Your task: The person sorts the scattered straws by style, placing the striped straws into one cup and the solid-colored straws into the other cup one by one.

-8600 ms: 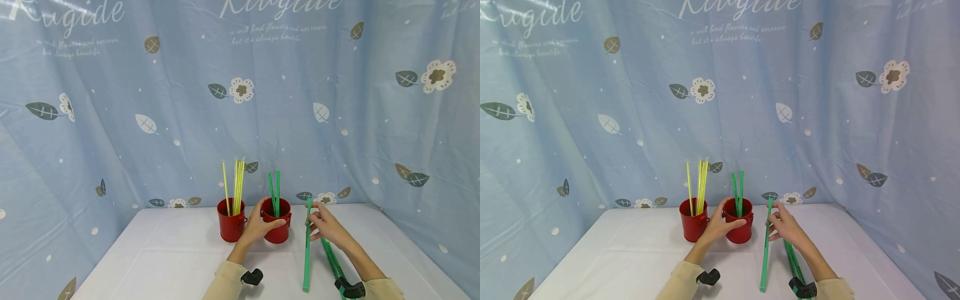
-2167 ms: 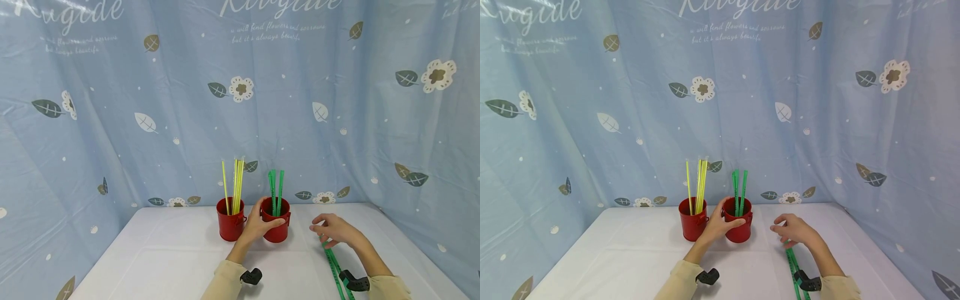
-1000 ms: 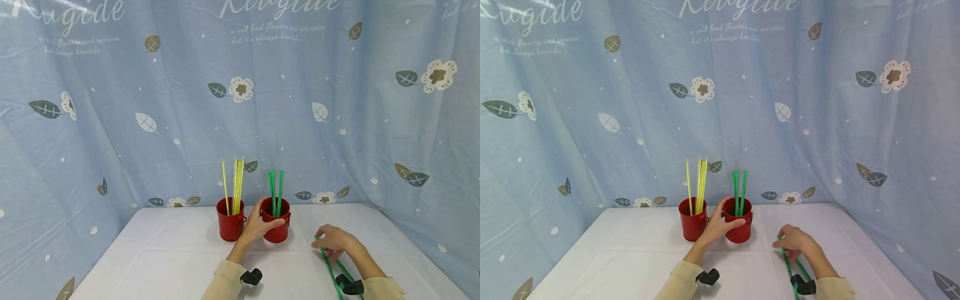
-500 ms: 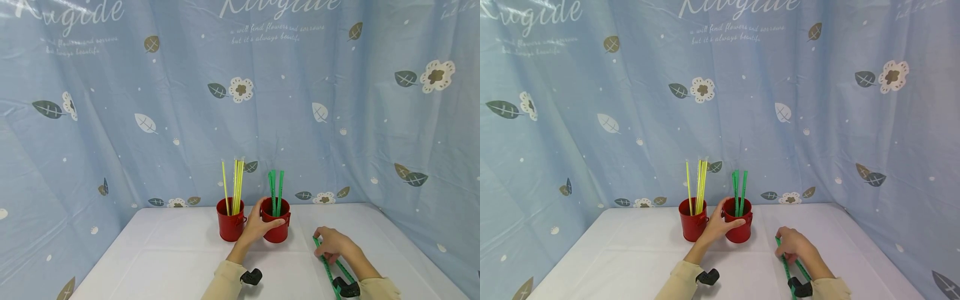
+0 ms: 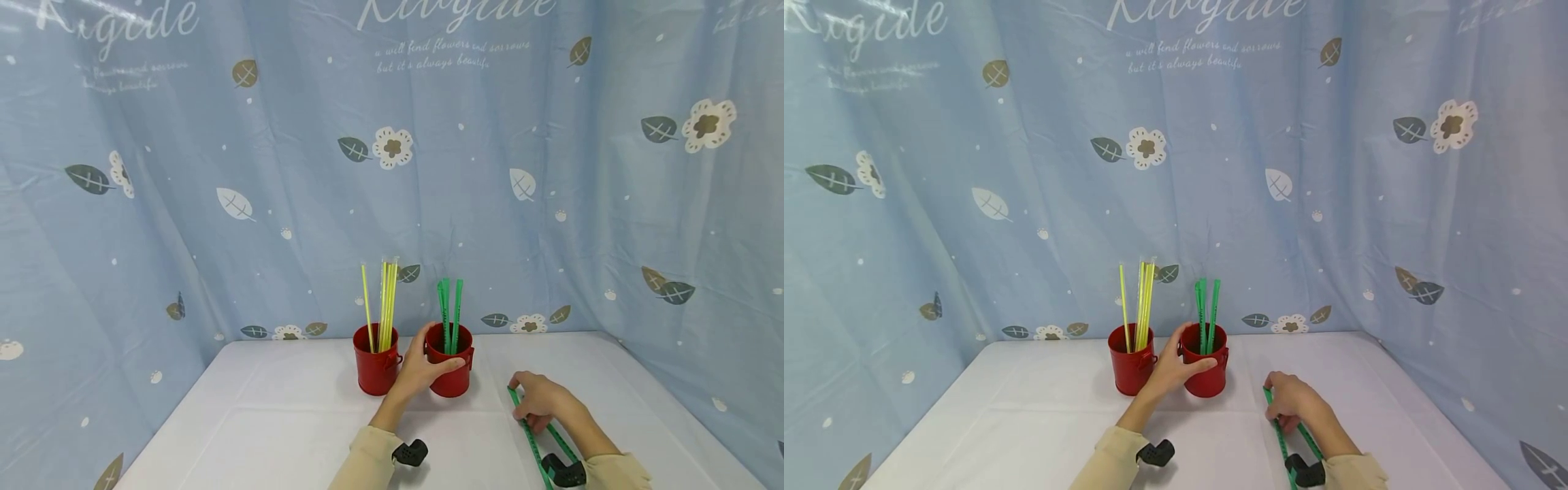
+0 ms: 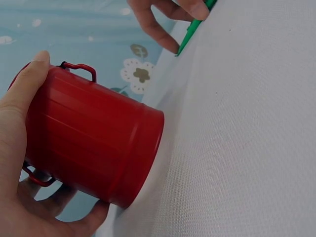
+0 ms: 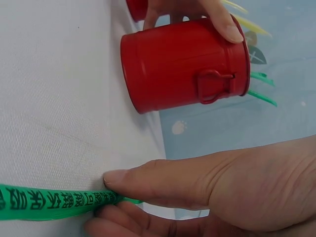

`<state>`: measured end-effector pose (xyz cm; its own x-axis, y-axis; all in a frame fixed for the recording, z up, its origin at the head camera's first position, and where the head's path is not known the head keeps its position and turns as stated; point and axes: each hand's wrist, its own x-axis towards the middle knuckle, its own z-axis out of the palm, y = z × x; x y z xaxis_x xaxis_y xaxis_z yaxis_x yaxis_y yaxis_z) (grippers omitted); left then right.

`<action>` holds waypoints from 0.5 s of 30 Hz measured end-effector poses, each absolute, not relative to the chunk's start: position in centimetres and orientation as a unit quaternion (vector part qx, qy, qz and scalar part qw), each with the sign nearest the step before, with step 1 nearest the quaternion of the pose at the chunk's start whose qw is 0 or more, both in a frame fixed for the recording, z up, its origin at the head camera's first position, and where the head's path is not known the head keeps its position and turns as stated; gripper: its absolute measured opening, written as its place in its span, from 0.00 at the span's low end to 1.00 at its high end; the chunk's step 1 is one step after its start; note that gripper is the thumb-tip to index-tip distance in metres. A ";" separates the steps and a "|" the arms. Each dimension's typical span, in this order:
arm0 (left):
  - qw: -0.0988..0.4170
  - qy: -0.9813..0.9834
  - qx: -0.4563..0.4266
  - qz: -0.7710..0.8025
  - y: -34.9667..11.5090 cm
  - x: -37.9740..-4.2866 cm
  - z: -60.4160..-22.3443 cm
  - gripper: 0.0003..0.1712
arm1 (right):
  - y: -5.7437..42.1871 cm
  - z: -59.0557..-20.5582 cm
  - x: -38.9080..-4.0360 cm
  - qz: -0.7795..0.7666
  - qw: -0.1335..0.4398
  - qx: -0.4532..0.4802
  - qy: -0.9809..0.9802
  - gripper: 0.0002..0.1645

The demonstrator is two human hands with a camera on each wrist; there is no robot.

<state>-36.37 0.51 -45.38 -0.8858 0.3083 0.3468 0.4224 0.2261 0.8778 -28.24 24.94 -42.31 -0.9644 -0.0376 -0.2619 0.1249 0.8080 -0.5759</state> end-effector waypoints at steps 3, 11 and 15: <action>0.049 -0.781 -0.234 -0.576 0.5 -36.3 -45.4 0.52 | 24.9 -42.4 -28.2 -0.317 0.133 0.022 0.939 0.31; 0.050 -0.782 -0.231 -0.576 0.5 -36.5 -45.6 0.51 | 24.7 -42.5 -28.4 -0.308 0.135 0.025 0.941 0.32; 0.050 -0.782 -0.233 -0.576 0.5 -36.5 -45.6 0.51 | 24.5 -42.5 -28.5 -0.309 0.140 0.025 0.940 0.32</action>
